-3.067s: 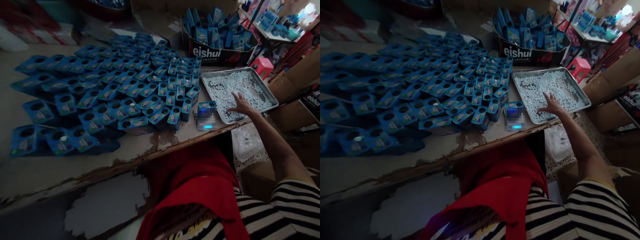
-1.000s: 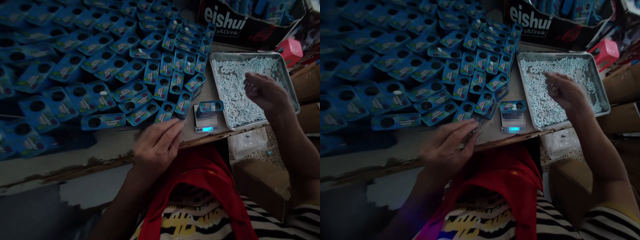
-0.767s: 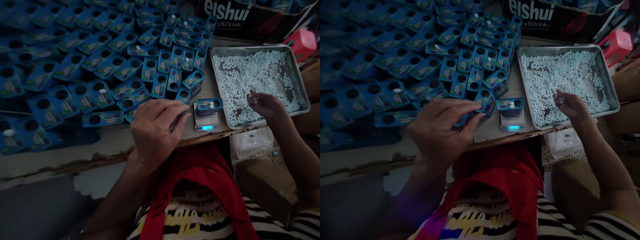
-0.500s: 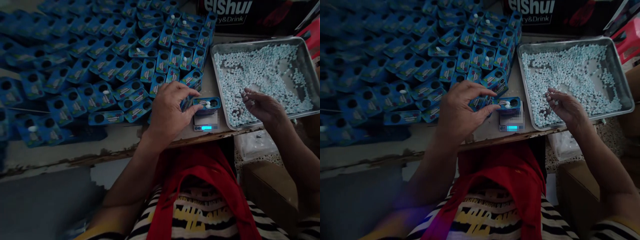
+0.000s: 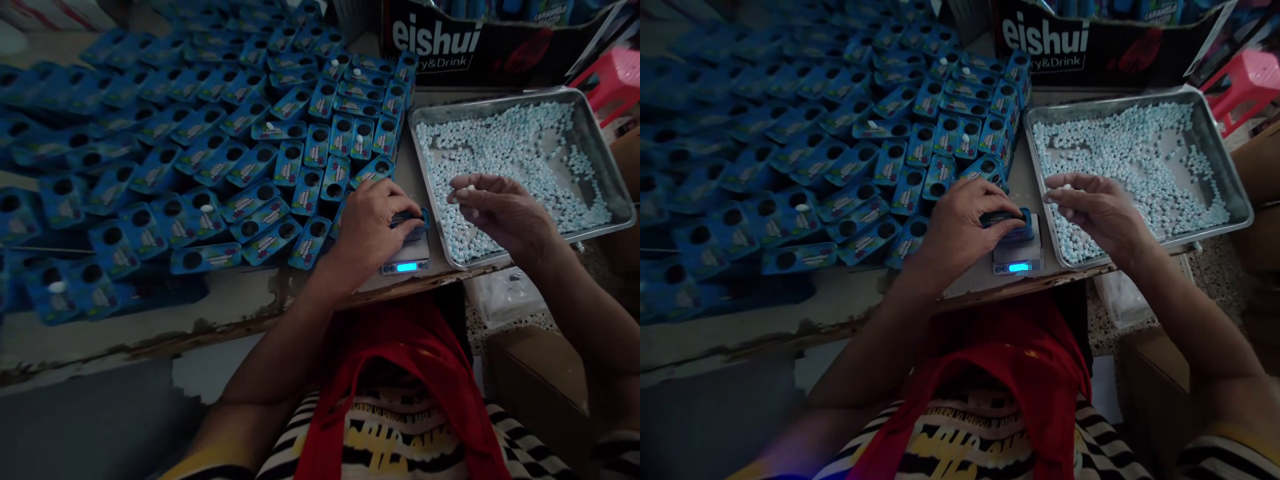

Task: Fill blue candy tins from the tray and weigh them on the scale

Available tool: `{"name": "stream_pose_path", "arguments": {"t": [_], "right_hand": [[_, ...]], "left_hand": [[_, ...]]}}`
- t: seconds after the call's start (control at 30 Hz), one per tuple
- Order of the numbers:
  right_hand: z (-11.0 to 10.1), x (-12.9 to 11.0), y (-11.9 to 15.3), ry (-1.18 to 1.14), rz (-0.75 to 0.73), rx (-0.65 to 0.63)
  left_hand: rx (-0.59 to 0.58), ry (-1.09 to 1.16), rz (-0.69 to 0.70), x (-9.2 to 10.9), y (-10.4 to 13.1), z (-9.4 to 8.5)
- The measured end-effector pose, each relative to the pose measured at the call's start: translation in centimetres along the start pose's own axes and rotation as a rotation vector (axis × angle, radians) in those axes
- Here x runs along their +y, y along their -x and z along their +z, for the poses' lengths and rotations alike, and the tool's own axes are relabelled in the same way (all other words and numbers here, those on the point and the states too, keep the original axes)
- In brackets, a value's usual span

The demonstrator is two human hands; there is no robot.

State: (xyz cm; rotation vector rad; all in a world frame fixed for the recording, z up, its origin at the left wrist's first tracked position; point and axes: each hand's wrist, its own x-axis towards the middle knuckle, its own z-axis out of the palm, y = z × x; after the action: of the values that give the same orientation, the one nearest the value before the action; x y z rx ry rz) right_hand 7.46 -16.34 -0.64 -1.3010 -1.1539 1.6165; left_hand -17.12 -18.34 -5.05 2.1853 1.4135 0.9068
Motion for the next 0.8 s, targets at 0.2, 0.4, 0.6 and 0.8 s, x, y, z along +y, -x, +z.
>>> {"name": "stream_pose_path", "arguments": {"t": [0.2,0.4,0.6,0.8], "right_hand": [[3.2,-1.4,-0.4,0.449,-0.188,-0.147],[4.4,-0.8,-0.4,0.591,-0.255,-0.172],[2.8,0.0,-0.7,0.33,-0.208,0.056],[-7.1,2.2,-1.1,-0.007,-0.092,0.337]], "left_hand": [[0.172,-0.072,-0.057,0.0,2.2,-3.7],[0.278,-0.097,-0.078,-1.1,5.0,-6.5],[0.295,-0.068,-0.074,-1.3,5.4,-6.7],[0.201,-0.111,-0.117,-1.9,5.4,-6.7]]}}
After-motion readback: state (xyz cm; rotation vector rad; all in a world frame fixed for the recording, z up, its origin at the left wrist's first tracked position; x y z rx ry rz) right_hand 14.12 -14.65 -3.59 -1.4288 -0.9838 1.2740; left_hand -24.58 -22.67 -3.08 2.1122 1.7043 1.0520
